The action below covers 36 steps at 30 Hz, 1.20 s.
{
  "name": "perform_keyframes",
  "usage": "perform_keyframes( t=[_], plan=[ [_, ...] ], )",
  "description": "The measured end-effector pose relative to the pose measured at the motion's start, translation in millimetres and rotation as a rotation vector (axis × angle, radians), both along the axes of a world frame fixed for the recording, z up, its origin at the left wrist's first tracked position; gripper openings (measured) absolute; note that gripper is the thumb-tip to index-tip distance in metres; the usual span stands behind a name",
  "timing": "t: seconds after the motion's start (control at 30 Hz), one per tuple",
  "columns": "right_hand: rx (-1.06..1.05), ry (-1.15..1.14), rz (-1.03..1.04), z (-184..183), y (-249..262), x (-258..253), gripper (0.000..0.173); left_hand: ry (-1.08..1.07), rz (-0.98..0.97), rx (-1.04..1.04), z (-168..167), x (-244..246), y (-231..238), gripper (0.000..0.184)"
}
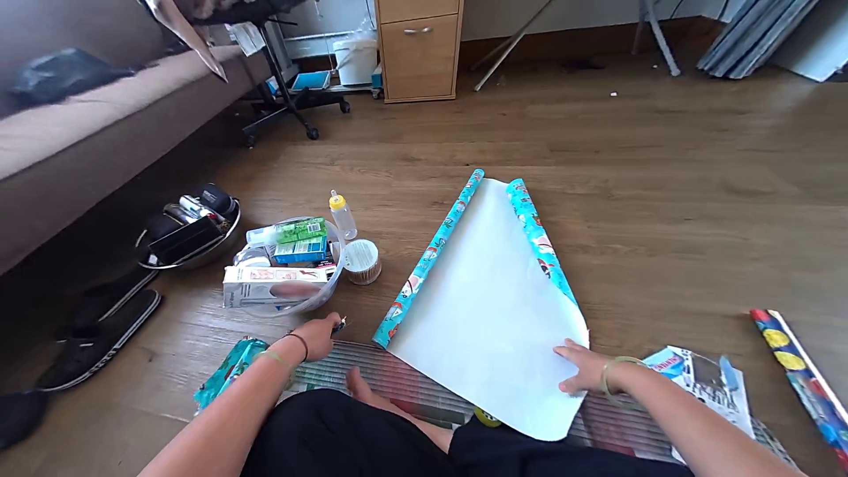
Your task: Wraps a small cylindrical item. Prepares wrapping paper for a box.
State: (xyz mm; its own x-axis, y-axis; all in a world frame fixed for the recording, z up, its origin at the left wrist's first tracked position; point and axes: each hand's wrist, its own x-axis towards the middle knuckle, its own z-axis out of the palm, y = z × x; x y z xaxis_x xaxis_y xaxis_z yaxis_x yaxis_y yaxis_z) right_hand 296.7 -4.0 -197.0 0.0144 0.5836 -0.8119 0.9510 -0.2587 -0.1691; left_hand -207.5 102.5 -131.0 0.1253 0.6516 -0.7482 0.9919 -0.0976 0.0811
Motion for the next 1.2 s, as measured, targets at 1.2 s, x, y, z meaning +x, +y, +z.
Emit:
perform_keyframes(
  t=[1.2],
  plan=[
    [0.116,-0.232,-0.130,1,-6,15,0.130,0.016,-0.192,0.627,123,-101,71,0.041]
  ],
)
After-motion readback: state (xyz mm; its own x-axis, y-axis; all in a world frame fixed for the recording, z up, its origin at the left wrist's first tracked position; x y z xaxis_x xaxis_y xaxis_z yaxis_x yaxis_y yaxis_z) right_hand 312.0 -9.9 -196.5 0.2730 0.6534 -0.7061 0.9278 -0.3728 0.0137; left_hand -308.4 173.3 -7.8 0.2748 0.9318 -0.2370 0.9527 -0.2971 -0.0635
